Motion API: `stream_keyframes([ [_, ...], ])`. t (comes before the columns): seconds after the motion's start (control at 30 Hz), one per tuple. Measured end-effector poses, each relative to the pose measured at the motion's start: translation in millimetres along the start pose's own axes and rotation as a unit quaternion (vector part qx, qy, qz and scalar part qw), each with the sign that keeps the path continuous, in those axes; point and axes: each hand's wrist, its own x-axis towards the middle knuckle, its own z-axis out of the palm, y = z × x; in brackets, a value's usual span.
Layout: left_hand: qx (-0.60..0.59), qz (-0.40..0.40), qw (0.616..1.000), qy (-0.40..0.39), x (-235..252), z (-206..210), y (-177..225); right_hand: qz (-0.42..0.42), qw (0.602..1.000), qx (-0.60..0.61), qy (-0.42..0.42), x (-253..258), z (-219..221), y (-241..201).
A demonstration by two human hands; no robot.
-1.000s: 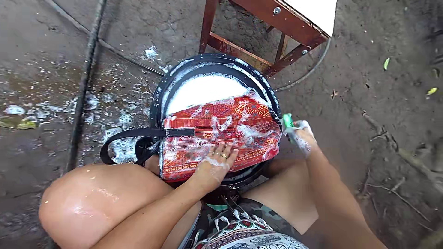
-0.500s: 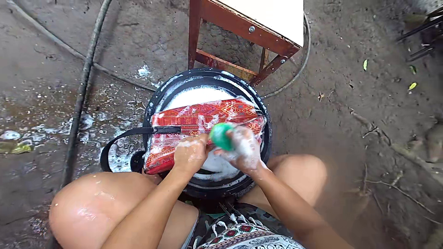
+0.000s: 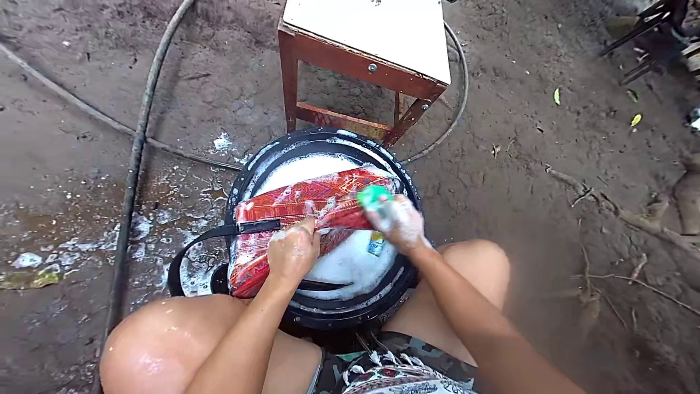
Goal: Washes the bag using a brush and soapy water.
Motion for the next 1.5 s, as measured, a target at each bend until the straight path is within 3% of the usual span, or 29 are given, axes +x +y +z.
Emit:
stream_keyframes([
  [0.1, 0.007, -0.011, 0.999, -0.038, 1.0, -1.1, 11.4, 0.061, 0.998, -0.003, -0.01, 6.7, -4.9, 4.7],
  [0.23, 0.014, -0.012, 1.0, -0.008, -7.3, 4.4, 18.4, -0.108, 0.988, 0.102, 0.041, 12.0, 12.5, -70.6],
  [0.3, -0.002, -0.022, 1.0, -0.017, -7.4, -3.9, 16.7, -0.1, 0.99, 0.099, -0.023, 12.8, 7.7, -47.1],
  [0.37, -0.003, -0.024, 1.0, -0.017, -2.0, -5.5, 11.0, 0.0, 0.996, 0.041, -0.083, 11.0, -4.8, 11.6],
  [0.43, -0.003, -0.032, 0.999, -0.025, 4.3, -4.6, 13.5, 0.059, 0.994, 0.006, -0.09, 18.1, -16.8, 44.7],
  [0.47, -0.003, -0.032, 0.999, -0.026, 5.2, -2.5, 16.2, 0.061, 0.996, 0.006, -0.068, 21.0, -16.0, 39.4],
  [0.57, 0.016, -0.027, 0.999, -0.018, 1.7, 3.5, 23.4, -0.064, 0.993, 0.087, 0.051, 19.3, 13.8, -28.2],
  [0.63, 0.01, -0.037, 0.999, 0.001, -0.4, 2.1, 23.6, -0.153, 0.977, 0.14, 0.057, 21.5, 21.2, -56.4],
  [0.67, 0.001, -0.043, 0.999, -0.002, -0.7, -2.0, 23.2, -0.138, 0.981, 0.137, 0.023, 20.3, 16.9, -47.9],
  [0.73, 0.001, -0.039, 0.999, -0.004, 2.1, -3.4, 17.0, -0.028, 0.995, 0.073, -0.054, 14.5, 5.6, 5.0],
  [0.8, 0.006, -0.045, 0.999, -0.018, 7.9, -2.5, 18.7, 0.063, 0.995, 0.014, -0.078, 18.8, -3.6, 49.1],
  [0.83, 0.007, -0.043, 0.999, -0.02, 8.6, 0.4, 20.3, 0.078, 0.994, 0.009, -0.072, 21.1, -5.3, 47.9],
  [0.9, 0.011, -0.04, 0.999, -0.022, 7.7, 4.7, 23.5, 0.039, 0.998, 0.044, -0.009, 18.3, 6.1, 7.4],
  [1.0, 0.007, -0.055, 0.998, -0.009, 5.1, -2.6, 27.3, -0.108, 0.985, 0.133, 0.034, 17.4, 21.1, -52.6],
  [1.07, -0.004, -0.052, 0.999, -0.002, 3.9, -7.6, 19.9, -0.084, 0.99, 0.115, -0.005, 14.5, 12.2, -23.1],
  [1.13, 0.002, -0.05, 0.999, 0.008, 7.9, -8.8, 14.4, 0.032, 0.997, 0.038, -0.054, 12.3, 1.2, 34.9],
  [1.2, 0.004, -0.055, 0.998, 0.007, 10.8, -5.1, 16.6, 0.078, 0.996, 0.009, -0.036, 16.2, -3.8, 50.5],
  [1.3, 0.012, -0.043, 0.999, 0.012, 7.1, 0.0, 20.4, -0.039, 0.994, 0.075, 0.073, 17.8, 22.0, -23.1],
  [1.37, 0.013, -0.03, 0.999, 0.032, 4.5, -2.5, 19.5, -0.118, 0.983, 0.134, 0.043, 21.2, 28.5, -49.8],
  [1.43, 0.007, -0.038, 0.999, 0.02, 3.3, -7.0, 14.5, -0.049, 0.99, 0.121, -0.06, 17.4, 18.8, -12.8],
  [1.5, 0.017, -0.047, 0.999, 0.006, 9.0, -5.7, 11.8, 0.034, 0.997, 0.025, -0.066, 14.6, 10.1, 46.3],
])
